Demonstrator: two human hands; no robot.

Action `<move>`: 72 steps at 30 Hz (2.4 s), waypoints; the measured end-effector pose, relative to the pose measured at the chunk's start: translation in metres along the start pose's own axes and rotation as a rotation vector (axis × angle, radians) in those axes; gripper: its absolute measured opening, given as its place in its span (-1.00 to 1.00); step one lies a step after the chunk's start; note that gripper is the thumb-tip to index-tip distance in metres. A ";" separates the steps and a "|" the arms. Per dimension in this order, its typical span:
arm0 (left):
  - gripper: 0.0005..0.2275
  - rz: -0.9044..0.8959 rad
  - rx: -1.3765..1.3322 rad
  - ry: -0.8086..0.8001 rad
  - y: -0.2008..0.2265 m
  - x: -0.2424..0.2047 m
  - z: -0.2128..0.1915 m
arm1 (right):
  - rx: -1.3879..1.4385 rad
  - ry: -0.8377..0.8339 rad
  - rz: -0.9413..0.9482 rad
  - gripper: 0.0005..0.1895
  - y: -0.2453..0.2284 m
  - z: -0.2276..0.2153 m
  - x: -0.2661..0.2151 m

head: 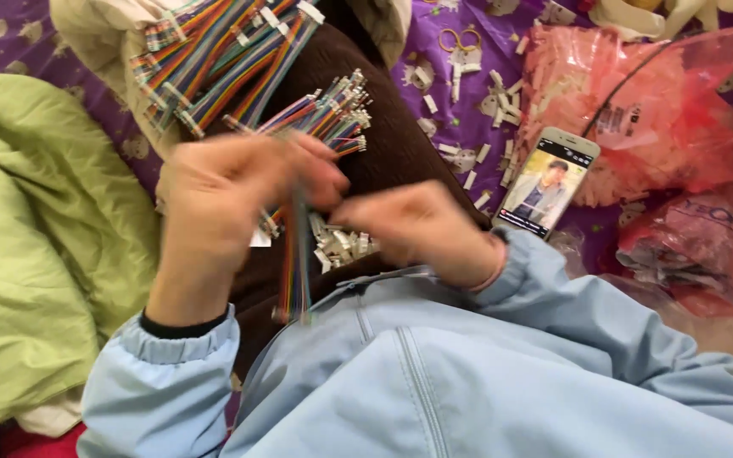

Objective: Attaching white plastic connectors to the ends of multi-colored ribbon cable bundles

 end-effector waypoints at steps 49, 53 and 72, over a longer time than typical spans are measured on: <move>-0.91 -0.203 0.042 -0.077 -0.055 -0.037 0.009 | 0.550 0.473 0.079 -0.71 0.002 0.014 0.007; -0.90 -0.153 0.029 -0.067 -0.054 -0.038 0.003 | 0.792 0.249 0.232 -0.33 0.000 0.006 0.008; -0.91 -0.293 -0.030 -0.325 -0.040 -0.025 -0.015 | 0.787 0.281 0.266 -0.73 0.019 -0.005 0.002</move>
Point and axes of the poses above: each hand's wrist, its own x-axis towards the middle knuckle, its own z-axis out of the palm, y = z × x, the point moved 1 cm from there along x, towards the middle knuckle, and after that the axes turned 3 degrees about z, right-handed, at the moved point
